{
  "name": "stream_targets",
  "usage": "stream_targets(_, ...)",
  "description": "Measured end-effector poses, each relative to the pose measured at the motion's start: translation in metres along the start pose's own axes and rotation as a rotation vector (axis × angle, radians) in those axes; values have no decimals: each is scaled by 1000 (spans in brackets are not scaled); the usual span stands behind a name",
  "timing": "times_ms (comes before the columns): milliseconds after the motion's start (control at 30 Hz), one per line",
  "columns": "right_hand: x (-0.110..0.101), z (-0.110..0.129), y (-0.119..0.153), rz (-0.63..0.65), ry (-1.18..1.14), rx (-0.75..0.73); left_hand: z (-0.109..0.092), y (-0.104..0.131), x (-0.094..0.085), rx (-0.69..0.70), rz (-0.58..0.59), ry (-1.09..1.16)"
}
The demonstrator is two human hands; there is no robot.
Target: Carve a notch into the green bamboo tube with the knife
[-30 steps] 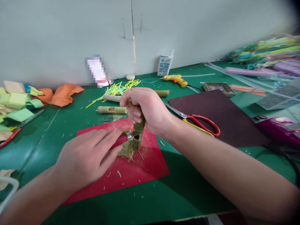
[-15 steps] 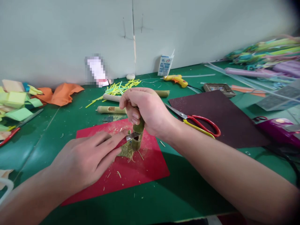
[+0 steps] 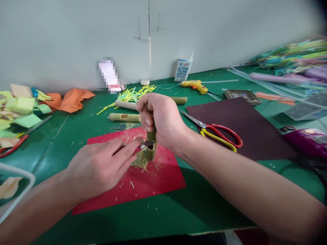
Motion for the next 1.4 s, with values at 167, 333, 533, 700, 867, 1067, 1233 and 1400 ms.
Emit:
stream_targets(167, 1, 2, 1, -49, -17, 5, -1, -7, 0, 34, -32, -57)
stream_targets(333, 3, 1, 2, -39, -13, -3, -2, -5, -1, 9, -10, -22)
stream_targets(533, 2, 0, 2, -50, -7, -11, -4, -4, -6, -342, 121, 274)
stream_targets(700, 3, 2, 4, -63, 10, -1, 5, -14, -13, -566, 393, 487)
stream_targets(867, 4, 2, 3, -14, 19, -6, 16, -26, -20, -700, 569, 599)
stream_targets(1067, 2, 1, 4, -14, 47, -17, 17, -33, -26, -686, 481, 524)
stream_targets(1233, 0, 1, 3, -21, 43, -17, 20, -27, -31, -682, 269, 464)
stream_targets(1400, -1, 0, 1, -12, 55, -17, 13, -29, -37, -722, -47, 323)
Point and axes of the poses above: each hand's wrist, its own y-axis away from the middle knuckle, its own x-axis out of the palm, z = x × y, the point moved 1 cm from there along -y, towards the middle knuckle, and after that the axes turned 1 degree about -z, right-handed, at the moved point
